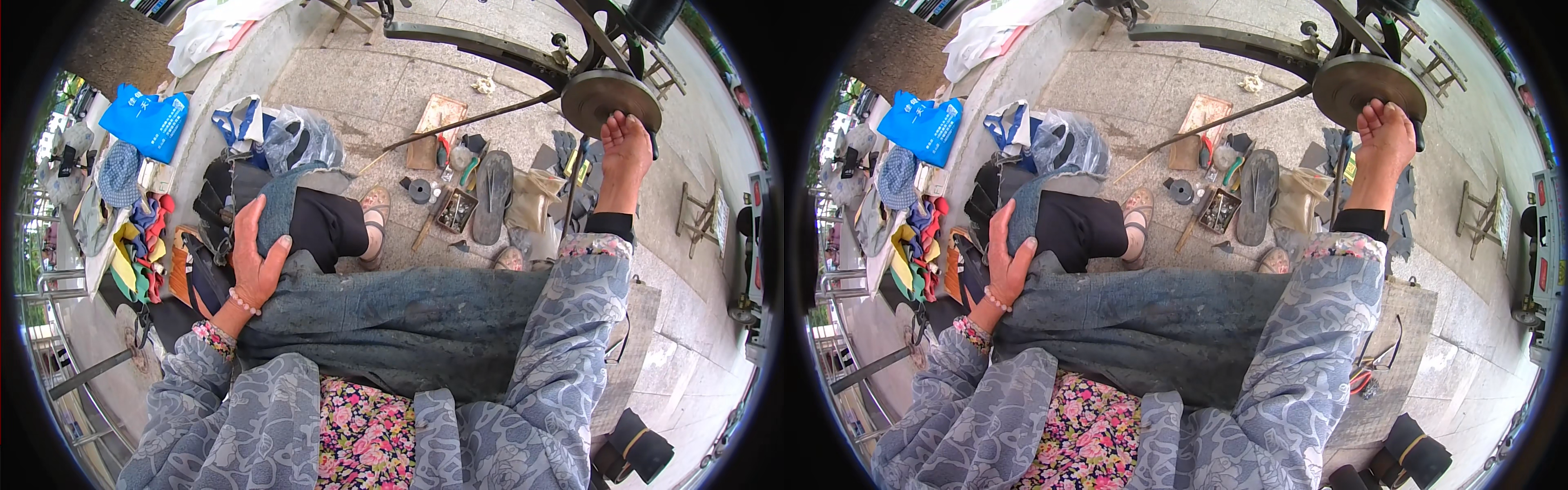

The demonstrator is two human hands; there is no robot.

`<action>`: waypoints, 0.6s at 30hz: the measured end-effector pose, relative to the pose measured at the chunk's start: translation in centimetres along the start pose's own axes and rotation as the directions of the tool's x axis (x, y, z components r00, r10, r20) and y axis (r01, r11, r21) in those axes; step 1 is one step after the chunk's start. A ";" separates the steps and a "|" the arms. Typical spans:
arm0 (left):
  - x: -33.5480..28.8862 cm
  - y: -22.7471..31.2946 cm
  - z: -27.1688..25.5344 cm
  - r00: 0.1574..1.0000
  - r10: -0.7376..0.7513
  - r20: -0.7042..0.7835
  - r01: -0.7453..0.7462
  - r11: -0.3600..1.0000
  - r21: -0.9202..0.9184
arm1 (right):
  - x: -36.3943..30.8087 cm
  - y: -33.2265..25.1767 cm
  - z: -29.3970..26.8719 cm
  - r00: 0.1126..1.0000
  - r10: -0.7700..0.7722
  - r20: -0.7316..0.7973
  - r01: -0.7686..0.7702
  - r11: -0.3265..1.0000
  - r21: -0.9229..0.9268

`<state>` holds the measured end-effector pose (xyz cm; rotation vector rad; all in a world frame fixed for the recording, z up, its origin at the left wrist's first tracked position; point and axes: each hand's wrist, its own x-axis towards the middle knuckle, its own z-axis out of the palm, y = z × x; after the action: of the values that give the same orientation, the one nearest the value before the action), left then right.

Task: Repairing a shoe sole by using tweezers to position material and stitching it with a manual hand-cranked sewing machine.

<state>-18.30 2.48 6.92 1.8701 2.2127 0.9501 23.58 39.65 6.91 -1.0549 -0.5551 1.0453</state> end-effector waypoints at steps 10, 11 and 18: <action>0.0 0.1 -0.1 1.000 -0.013 0.007 0.012 1.000 0.008 | 0.1 0.0 0.0 1.000 0.010 -0.002 -0.010 1.000 0.018; 0.0 0.1 0.0 1.000 -0.014 0.011 0.013 1.000 0.008 | 0.1 0.0 -0.1 1.000 0.012 -0.004 -0.012 1.000 0.016; 0.2 0.2 0.1 1.000 0.000 0.010 -0.001 1.000 0.019 | 0.7 0.1 -0.2 1.000 0.016 0.000 -0.016 1.000 0.009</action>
<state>-18.13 2.69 7.01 1.8792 2.2234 0.9208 24.02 40.20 6.60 -1.0525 -0.5423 1.0609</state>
